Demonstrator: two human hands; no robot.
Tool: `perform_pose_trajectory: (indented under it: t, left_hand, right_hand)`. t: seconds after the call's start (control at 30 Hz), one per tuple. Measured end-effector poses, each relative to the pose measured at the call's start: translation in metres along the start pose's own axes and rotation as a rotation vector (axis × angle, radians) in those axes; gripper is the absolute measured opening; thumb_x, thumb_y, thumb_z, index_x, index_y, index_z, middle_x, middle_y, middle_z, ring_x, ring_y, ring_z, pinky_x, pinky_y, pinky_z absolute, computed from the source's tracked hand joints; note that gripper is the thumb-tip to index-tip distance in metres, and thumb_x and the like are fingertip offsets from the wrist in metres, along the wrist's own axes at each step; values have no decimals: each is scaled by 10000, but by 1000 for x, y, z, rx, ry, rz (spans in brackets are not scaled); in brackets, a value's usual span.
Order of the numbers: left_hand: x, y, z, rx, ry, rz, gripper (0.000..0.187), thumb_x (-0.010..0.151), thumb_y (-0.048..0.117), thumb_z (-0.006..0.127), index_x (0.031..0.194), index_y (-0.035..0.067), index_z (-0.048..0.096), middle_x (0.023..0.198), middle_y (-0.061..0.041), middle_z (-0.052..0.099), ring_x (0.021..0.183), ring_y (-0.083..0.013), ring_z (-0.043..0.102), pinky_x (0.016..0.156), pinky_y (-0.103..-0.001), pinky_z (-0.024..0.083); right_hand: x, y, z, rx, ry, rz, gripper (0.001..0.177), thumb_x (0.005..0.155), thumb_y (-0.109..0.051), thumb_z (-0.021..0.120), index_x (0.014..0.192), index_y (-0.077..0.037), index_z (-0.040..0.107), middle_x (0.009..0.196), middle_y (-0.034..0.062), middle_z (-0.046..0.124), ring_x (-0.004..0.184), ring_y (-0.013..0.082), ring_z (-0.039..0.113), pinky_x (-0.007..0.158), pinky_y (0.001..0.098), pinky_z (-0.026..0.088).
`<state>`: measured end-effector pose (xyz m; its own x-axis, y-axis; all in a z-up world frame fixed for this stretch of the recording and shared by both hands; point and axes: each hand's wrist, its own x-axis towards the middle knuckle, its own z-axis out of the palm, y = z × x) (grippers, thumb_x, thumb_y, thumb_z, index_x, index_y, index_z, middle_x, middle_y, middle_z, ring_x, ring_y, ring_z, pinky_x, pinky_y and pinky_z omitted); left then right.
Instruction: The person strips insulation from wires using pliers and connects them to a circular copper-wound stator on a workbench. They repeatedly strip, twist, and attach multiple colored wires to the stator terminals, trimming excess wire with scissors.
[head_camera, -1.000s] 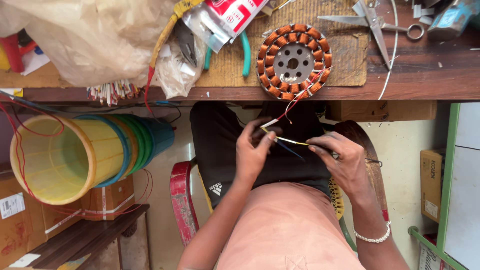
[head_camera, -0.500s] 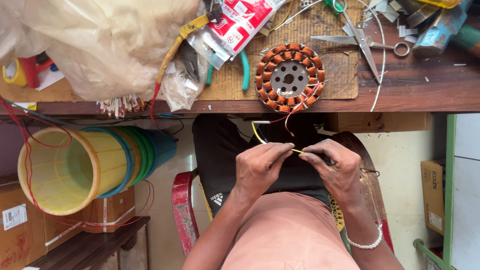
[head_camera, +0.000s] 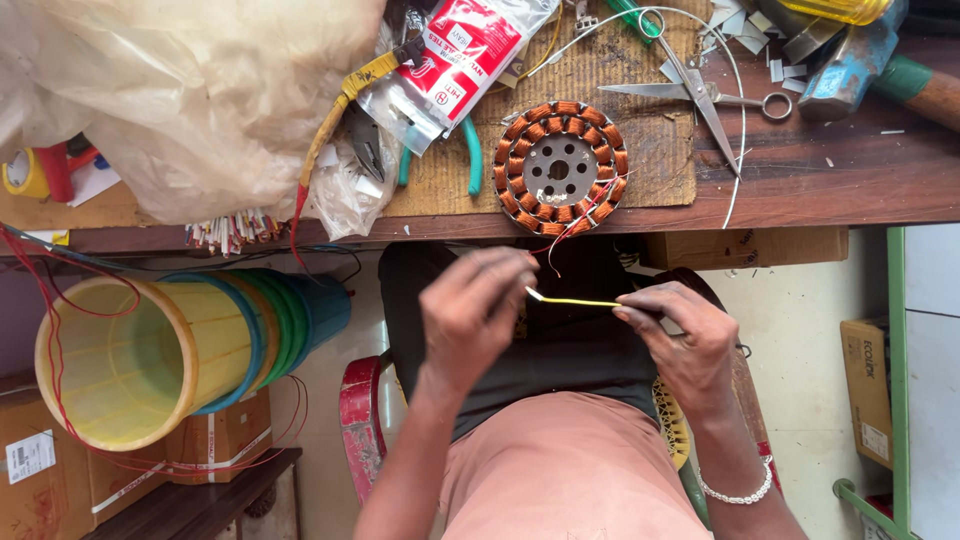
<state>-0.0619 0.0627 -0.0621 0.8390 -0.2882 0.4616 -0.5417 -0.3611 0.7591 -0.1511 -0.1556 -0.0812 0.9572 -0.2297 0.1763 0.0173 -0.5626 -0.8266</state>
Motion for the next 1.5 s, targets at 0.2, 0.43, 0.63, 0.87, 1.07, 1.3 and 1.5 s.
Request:
perform_pose_trajectory:
  t: [0.2,0.43,0.63,0.87,1.07,1.3,1.5]
  left_hand:
    - [58,-16,-30,284,-293,209,516,835,308,857,1300,187,669,1339,-46,656,1268,-289,569,1049,-440,504]
    - [88,-36,-12,461,-672,420,1008,744,418,859,1579,330,302,1422,-21,551,1378,-293,482,1020,-487,419]
    - [96,-34,1,585,-728,445,1077,749,325,849,1613,373,207,1282,6,636,1183,-253,547,1024,-487,401]
    - [90,-27,21,478,-602,390,1084,731,398,870,1606,313,235,1105,-78,647,1117,-317,544,1035,-494,400]
    - [87,13,24,532,-495,266,968,757,347,836,1574,316,319,1221,-133,632,1114,-329,534,956,-473,422]
    - [39,71,12,156,-400,38,591,906,264,763,1428,100,540,1227,-120,677,1039,-276,656,853,-393,536]
    - [31,66,21,114,-519,178,152,943,156,738,1086,107,714,930,-41,733,861,-232,728,766,-368,568]
  right_hand:
    - [-5,2,-6,9,78,-16,115,874,-63,810,926,2,731,860,78,721,774,141,688,680,261,537]
    - [-14,14,-14,102,72,67,100,925,-46,747,997,18,722,906,76,711,723,106,655,632,236,535]
    - [-14,21,-18,123,110,57,102,939,-53,737,1013,15,723,931,76,714,747,103,660,652,231,553]
    - [-14,28,-19,140,140,48,105,923,-63,751,1004,3,735,921,70,720,757,99,656,647,227,534]
    - [-5,22,-23,156,172,-19,99,902,-58,765,972,-2,724,899,50,712,753,88,641,639,218,507]
    - [1,5,-26,145,110,42,109,870,-48,785,902,-5,690,809,42,664,615,92,536,551,236,412]
    - [7,3,-23,445,20,-114,151,949,-128,711,927,-17,611,866,56,625,715,117,585,619,239,481]
